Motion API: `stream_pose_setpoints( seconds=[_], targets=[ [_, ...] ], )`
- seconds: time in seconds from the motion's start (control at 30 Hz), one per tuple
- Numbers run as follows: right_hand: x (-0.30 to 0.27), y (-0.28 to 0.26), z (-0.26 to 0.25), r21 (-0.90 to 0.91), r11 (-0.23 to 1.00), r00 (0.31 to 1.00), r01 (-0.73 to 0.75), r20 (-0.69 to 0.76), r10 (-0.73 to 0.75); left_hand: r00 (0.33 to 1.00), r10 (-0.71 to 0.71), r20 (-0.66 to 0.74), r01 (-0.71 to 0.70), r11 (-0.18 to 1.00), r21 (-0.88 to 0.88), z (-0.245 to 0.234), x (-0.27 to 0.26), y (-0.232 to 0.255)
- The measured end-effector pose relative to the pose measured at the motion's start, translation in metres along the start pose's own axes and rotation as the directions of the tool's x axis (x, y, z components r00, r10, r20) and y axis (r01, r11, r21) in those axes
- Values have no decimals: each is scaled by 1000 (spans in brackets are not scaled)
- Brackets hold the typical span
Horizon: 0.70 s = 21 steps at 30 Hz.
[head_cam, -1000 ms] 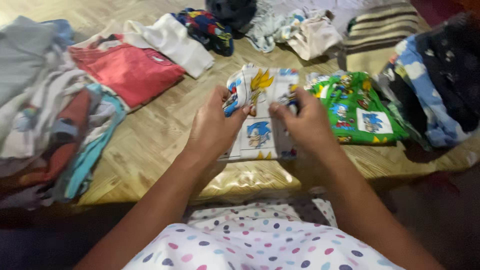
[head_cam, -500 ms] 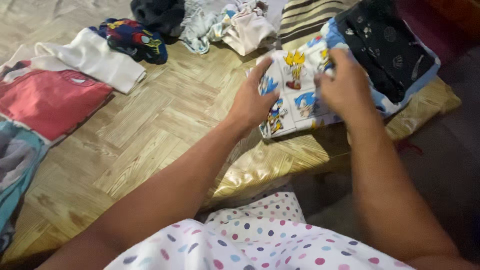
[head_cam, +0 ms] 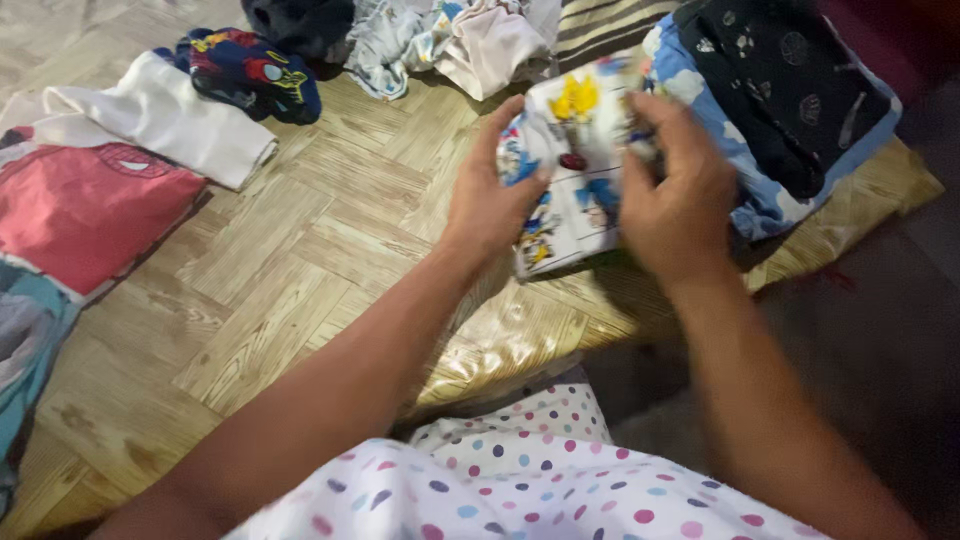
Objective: The person folds several small garments on a bed, including a white shirt with cartoon characters, a blue tank top, and a patterned cloth. Each item is unfolded, smoothed, folded into a compact rectangle, and placed into a growing stack.
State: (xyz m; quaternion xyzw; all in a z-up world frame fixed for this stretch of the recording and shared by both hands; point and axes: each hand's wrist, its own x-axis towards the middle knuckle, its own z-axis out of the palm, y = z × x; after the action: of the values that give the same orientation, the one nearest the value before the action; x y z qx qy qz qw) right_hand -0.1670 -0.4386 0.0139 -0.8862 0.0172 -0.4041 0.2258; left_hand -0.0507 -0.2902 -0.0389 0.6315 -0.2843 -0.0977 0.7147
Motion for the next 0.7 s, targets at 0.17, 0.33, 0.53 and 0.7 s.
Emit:
stream_pose_setpoints(
  seconds=[0.17,0.33,0.53,0.7],
  targets=[
    [-21,-55,-7,109,970,975,216,32,-221,999,41,28,-33,974,-224,-40,-36,26],
    [-25,-76,-12,193,971,983,144,84,-163,999,-34,33,43,949,-314,-84,-82,31],
    [-41,-72,-18,246,966,983,80,141,-117,981,18,195,62,916,-395,-100,-116,10],
    [-50,-73,-15,299,952,982,-68,186,11,948,-295,123,319,889,-327,-88,-115,20]
  ],
)
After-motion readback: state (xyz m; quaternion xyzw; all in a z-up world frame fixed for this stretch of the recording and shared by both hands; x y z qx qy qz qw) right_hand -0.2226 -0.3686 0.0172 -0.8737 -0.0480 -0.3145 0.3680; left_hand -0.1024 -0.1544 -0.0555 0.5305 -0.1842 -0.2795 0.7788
